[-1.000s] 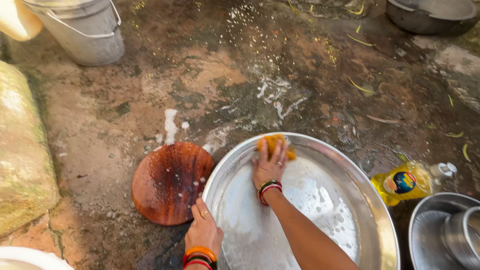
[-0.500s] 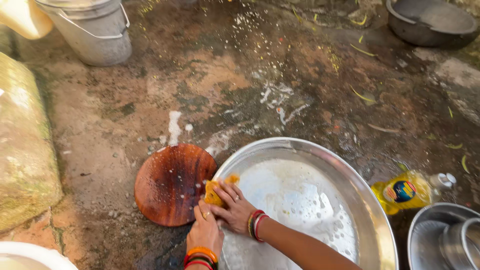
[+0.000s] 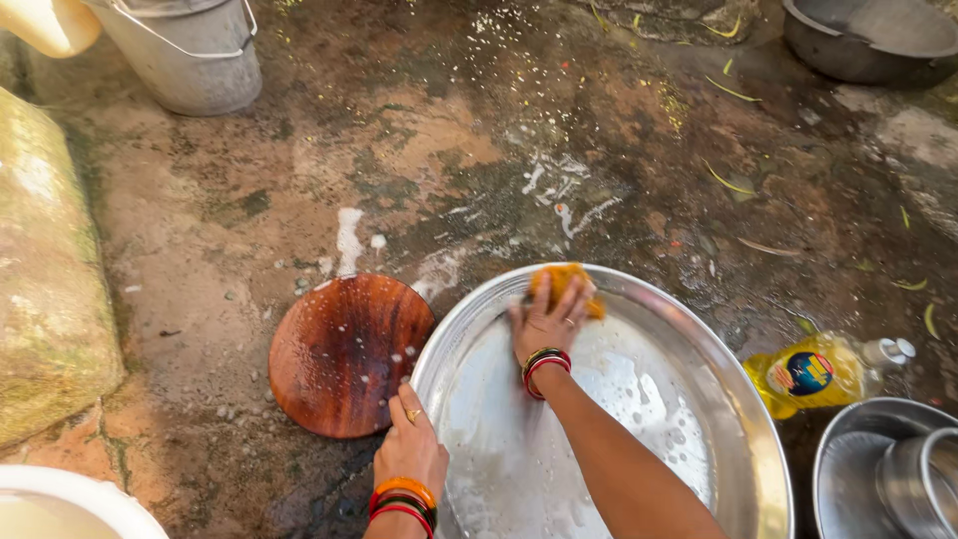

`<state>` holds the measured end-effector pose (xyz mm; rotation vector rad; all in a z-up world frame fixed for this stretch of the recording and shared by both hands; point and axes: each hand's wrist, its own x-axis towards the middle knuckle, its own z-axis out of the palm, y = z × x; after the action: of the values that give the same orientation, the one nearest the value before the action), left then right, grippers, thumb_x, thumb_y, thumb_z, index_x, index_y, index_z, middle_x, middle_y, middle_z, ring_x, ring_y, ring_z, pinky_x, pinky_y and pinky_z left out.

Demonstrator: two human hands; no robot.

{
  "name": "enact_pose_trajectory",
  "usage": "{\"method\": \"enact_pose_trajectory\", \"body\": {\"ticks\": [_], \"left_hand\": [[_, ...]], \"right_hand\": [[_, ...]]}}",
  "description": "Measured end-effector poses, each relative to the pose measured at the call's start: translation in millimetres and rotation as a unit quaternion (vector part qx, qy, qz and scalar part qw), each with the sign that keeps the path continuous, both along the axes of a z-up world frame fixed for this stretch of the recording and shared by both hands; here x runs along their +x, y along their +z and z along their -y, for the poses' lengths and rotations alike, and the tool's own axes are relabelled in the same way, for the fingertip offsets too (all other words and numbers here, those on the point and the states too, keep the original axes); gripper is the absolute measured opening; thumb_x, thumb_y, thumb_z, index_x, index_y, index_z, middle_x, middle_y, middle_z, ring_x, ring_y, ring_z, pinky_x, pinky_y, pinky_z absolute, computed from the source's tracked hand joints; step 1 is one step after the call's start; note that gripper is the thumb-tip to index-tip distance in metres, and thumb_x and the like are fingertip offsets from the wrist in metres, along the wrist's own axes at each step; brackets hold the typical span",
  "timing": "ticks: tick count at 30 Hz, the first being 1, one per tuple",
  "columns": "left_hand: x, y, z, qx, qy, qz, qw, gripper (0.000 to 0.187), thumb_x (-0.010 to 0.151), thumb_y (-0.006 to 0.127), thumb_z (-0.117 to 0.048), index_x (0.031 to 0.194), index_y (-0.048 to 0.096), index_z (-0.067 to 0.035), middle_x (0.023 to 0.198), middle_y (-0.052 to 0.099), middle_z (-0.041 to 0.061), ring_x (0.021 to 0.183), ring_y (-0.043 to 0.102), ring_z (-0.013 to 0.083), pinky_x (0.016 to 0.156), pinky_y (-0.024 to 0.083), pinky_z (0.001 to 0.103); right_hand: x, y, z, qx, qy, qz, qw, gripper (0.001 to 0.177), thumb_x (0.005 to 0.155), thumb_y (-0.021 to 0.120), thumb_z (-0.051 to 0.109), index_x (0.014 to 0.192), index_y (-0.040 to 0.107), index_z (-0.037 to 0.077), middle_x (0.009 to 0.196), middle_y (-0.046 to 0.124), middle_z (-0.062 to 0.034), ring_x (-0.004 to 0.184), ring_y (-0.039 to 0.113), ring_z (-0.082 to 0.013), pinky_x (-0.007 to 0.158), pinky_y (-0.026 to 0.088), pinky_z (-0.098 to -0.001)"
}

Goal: The person washes metal plates and a small bowl by hand using a yellow sponge and dish soap while sitting on the ground in an outdoor courtyard.

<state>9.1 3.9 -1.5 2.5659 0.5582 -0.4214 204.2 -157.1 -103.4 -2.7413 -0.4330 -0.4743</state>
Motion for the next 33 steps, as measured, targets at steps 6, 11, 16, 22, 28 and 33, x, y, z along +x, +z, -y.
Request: {"method": "enact_pose_trajectory", "body": {"ticks": [6, 11, 16, 22, 28, 33], "left_hand": [[2.3, 1.7, -1.9, -0.03, 0.007, 0.037, 0.999, 0.094, 0.089, 0.07, -0.025, 0.157, 0.01, -0.002, 0.132, 0.042, 0.023, 0.092, 0.07, 0.0409, 0.076, 0.059, 0.05], [-7.9, -21.1, 5.2, -0.026, 0.069, 0.079, 0.994, 0.084, 0.083, 0.065, -0.014, 0.152, 0.017, 0.001, 0.133, 0.049, 0.022, 0.093, 0.07, 0.0435, 0.08, 0.057, 0.05], [-64.6, -20.4, 22.1, -0.15, 0.18, 0.036, 0.971, 0.081, 0.086, 0.062, -0.047, 0.149, 0.03, -0.008, 0.122, 0.067, 0.021, 0.104, 0.073, 0.0403, 0.092, 0.055, 0.05], [-16.1, -25.8, -29.2, -0.098, 0.088, 0.188, 0.973, 0.072, 0.098, 0.039, -0.059, 0.148, 0.036, -0.008, 0.119, 0.064, 0.03, 0.098, 0.065, 0.053, 0.083, 0.052, 0.058], [-9.0, -7.6, -21.0, -0.051, 0.104, 0.034, 0.993, 0.063, 0.099, 0.039, -0.058, 0.149, 0.036, -0.022, 0.097, 0.072, 0.029, 0.095, 0.067, 0.0521, 0.082, 0.052, 0.062], [-40.4, -5.8, -1.5, -0.059, 0.131, -0.004, 0.99, 0.059, 0.101, 0.036, -0.051, 0.153, 0.03, -0.024, 0.11, 0.07, 0.024, 0.093, 0.071, 0.0466, 0.081, 0.055, 0.058]], "right_hand": [[-62.0, -24.6, -17.4, -0.091, 0.449, 0.044, 0.888, 0.066, 0.093, 0.064, 0.06, 0.15, 0.043, 0.033, 0.167, 0.014, -0.0195, 0.157, 0.006, -0.0429, 0.123, 0.005, -0.0625], [4.1, 1.7, 5.9, 0.023, -0.017, -0.005, 1.0, 0.089, 0.091, 0.065, 0.057, 0.159, 0.029, 0.013, 0.162, 0.012, -0.037, 0.149, 0.003, -0.0557, 0.116, 0.005, -0.0633], [-122.1, 15.5, -15.0, -0.095, 0.34, -0.035, 0.935, 0.07, 0.102, 0.052, 0.059, 0.16, 0.039, 0.022, 0.168, 0.02, -0.0339, 0.158, 0.014, -0.0496, 0.127, 0.012, -0.06], [-178.1, 31.9, 22.0, -0.067, 0.603, -0.064, 0.792, 0.052, 0.101, 0.057, 0.057, 0.142, 0.053, 0.026, 0.162, 0.036, -0.0301, 0.159, 0.024, -0.0467, 0.129, 0.017, -0.0661], [-61.2, 17.9, -16.3, -0.054, 0.145, -0.031, 0.988, 0.062, 0.097, 0.049, 0.052, 0.149, 0.041, 0.019, 0.156, 0.028, -0.0293, 0.15, 0.018, -0.0457, 0.123, 0.017, -0.06], [-67.2, 37.7, -38.2, -0.136, 0.015, -0.134, 0.982, 0.071, 0.099, 0.04, 0.04, 0.161, 0.02, 0.011, 0.161, 0.011, -0.0361, 0.15, 0.006, -0.0512, 0.119, 0.006, -0.0618]]}}
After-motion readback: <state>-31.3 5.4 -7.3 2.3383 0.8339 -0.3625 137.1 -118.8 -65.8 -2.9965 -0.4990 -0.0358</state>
